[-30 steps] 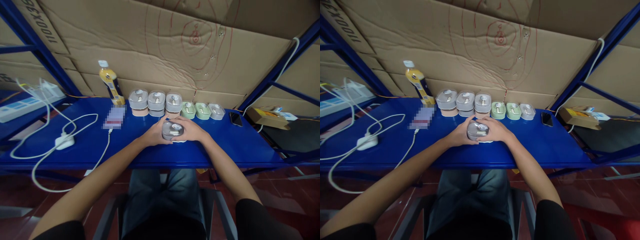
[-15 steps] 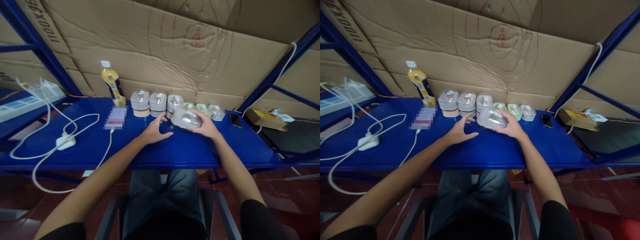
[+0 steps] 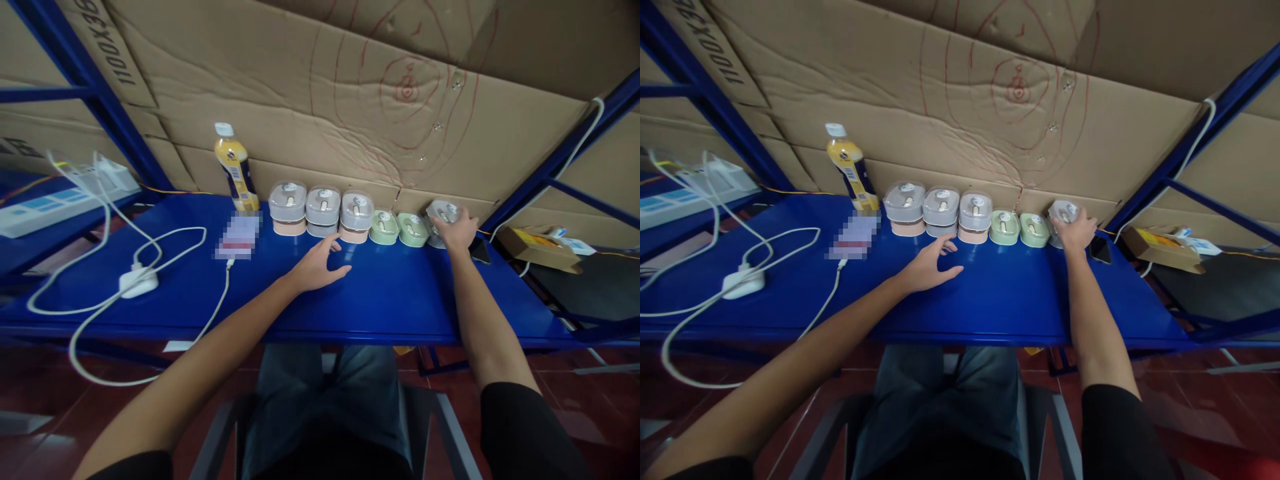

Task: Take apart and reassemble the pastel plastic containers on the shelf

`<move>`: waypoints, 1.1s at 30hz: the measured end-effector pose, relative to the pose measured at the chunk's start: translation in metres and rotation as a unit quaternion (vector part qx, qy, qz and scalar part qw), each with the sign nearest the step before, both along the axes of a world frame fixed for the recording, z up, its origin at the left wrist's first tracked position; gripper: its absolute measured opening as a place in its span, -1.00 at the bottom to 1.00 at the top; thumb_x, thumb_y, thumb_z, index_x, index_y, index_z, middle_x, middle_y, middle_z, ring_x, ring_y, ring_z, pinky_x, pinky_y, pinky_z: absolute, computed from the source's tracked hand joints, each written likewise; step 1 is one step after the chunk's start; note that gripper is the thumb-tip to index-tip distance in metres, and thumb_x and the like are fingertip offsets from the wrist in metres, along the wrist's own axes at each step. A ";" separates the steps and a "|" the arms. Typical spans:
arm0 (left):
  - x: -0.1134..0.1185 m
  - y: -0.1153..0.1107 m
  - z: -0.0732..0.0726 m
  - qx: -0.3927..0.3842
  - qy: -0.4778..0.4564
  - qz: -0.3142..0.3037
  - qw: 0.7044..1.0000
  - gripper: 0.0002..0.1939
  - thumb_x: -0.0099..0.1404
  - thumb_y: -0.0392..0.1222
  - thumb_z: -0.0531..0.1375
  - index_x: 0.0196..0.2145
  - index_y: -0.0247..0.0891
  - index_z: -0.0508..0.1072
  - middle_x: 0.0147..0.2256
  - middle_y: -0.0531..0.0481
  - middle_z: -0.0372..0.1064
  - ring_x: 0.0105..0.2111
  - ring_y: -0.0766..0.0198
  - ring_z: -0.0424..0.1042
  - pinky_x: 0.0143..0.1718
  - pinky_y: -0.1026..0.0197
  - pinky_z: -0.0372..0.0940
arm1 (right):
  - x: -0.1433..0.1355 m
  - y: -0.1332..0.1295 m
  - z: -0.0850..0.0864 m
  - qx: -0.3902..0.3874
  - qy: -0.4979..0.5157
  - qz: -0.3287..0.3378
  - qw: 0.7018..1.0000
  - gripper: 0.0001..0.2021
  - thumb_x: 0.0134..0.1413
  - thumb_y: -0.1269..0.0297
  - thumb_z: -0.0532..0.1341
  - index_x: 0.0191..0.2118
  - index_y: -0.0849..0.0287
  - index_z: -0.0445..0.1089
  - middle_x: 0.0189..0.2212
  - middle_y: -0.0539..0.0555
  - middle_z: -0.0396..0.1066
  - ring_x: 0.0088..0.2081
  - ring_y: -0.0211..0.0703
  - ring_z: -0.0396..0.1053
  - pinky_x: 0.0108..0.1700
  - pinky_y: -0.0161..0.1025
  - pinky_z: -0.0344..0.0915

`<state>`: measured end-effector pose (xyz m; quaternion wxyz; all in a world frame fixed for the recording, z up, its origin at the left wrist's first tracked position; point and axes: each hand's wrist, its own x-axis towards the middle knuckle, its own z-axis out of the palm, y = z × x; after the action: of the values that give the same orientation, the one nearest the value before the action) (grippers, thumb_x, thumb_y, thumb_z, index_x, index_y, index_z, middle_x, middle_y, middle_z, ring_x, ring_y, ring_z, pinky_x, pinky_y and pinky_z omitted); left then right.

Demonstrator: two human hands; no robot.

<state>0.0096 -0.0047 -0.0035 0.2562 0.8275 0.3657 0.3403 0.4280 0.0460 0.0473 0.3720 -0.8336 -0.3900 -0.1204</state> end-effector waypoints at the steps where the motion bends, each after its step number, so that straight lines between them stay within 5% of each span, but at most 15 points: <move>1: 0.000 0.000 0.000 0.002 0.000 -0.002 1.000 -0.20 0.31 0.10 0.33 0.38 -0.17 0.17 0.09 -0.20 0.45 0.11 -0.07 0.48 0.18 -0.20 0.40 | 0.001 0.000 -0.002 -0.004 0.003 0.003 1.000 -0.12 -0.10 -0.09 0.51 0.31 0.19 0.35 0.16 0.44 0.33 0.15 0.42 0.37 0.22 0.29 0.26; 5: 0.000 0.001 0.000 0.014 -0.002 -0.005 1.000 -0.22 0.31 0.10 0.32 0.36 -0.20 0.18 0.08 -0.20 0.45 0.10 -0.06 0.49 0.18 -0.19 0.40 | -0.003 -0.007 -0.002 0.002 -0.008 0.014 1.000 0.03 -0.07 -0.18 0.48 0.38 0.41 0.24 0.21 0.67 0.28 0.21 0.57 0.29 0.23 0.38 0.20; 8: -0.001 0.003 -0.002 0.014 0.003 -0.001 1.000 -0.22 0.31 0.10 0.33 0.36 -0.17 0.19 0.07 -0.18 0.45 0.10 -0.06 0.49 0.17 -0.18 0.41 | -0.021 -0.012 0.004 0.042 -0.092 0.047 0.994 -0.06 0.12 -0.20 0.31 0.40 0.45 0.19 0.33 0.65 0.18 0.34 0.59 0.17 0.32 0.42 0.11; 13: -0.001 0.002 0.000 0.013 0.007 0.007 1.000 -0.27 0.31 0.08 0.33 0.33 -0.16 0.23 0.05 -0.16 0.46 0.08 -0.04 0.50 0.17 -0.17 0.41 | -0.087 -0.010 -0.009 -0.031 -0.202 0.365 0.908 -0.28 0.31 -0.22 0.09 0.37 0.20 0.28 0.45 0.36 0.17 0.46 0.39 0.09 0.46 0.35 0.05; 15: -0.001 0.002 0.001 0.023 0.005 0.009 1.000 -0.30 0.31 0.07 0.32 0.30 -0.17 0.25 0.04 -0.16 0.46 0.07 -0.04 0.50 0.16 -0.17 0.42 | -0.112 -0.009 -0.021 -0.072 -0.184 0.421 0.885 -0.22 0.27 -0.32 0.09 0.38 0.15 0.27 0.46 0.30 0.19 0.47 0.43 0.07 0.47 0.39 0.03; 20: -0.001 0.002 -0.001 0.039 0.001 0.009 0.999 -0.33 0.32 0.07 0.31 0.28 -0.21 0.27 0.04 -0.19 0.47 0.07 -0.04 0.51 0.16 -0.18 0.43 | -0.139 -0.040 -0.031 -0.111 -0.162 0.427 0.883 -0.07 0.22 -0.38 0.11 0.42 0.30 0.18 0.49 0.42 0.10 0.51 0.61 -0.08 0.48 0.50 -0.09; 25: 0.001 0.001 0.000 0.049 -0.007 0.000 0.999 -0.32 0.30 0.07 0.34 0.28 -0.19 0.28 0.04 -0.17 0.48 0.07 -0.04 0.51 0.17 -0.17 0.43 | -0.135 -0.096 -0.023 -0.066 -0.144 0.380 0.911 -0.23 0.17 -0.39 0.21 0.23 0.16 0.38 0.23 0.44 0.39 0.28 0.60 0.31 0.29 0.50 0.26; 29: 0.001 -0.001 0.003 0.022 -0.014 -0.022 0.999 -0.11 0.18 0.12 0.46 0.33 -0.20 0.23 0.10 -0.21 0.46 0.10 -0.07 0.50 0.20 -0.19 0.41 | -0.135 -0.113 -0.021 -0.104 -0.104 0.316 0.937 -0.17 0.03 -0.35 0.37 0.25 0.15 0.34 0.08 0.46 0.47 0.14 0.61 0.44 0.15 0.49 0.38; 33: 0.000 -0.001 0.002 -0.024 -0.032 -0.061 0.997 0.26 -0.06 0.15 0.59 0.43 -0.23 0.10 0.25 -0.35 0.36 0.23 -0.18 0.42 0.30 -0.27 0.32 | -0.152 -0.114 -0.010 -0.149 -0.112 0.472 0.862 -0.17 0.04 -0.20 0.43 0.33 0.11 0.29 0.22 0.39 0.43 0.23 0.47 0.43 0.23 0.33 0.41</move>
<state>0.0099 -0.0059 -0.0017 0.3082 0.8305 0.3138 0.3418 0.2759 -0.0679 0.0368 0.2093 -0.5766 -0.7889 0.0368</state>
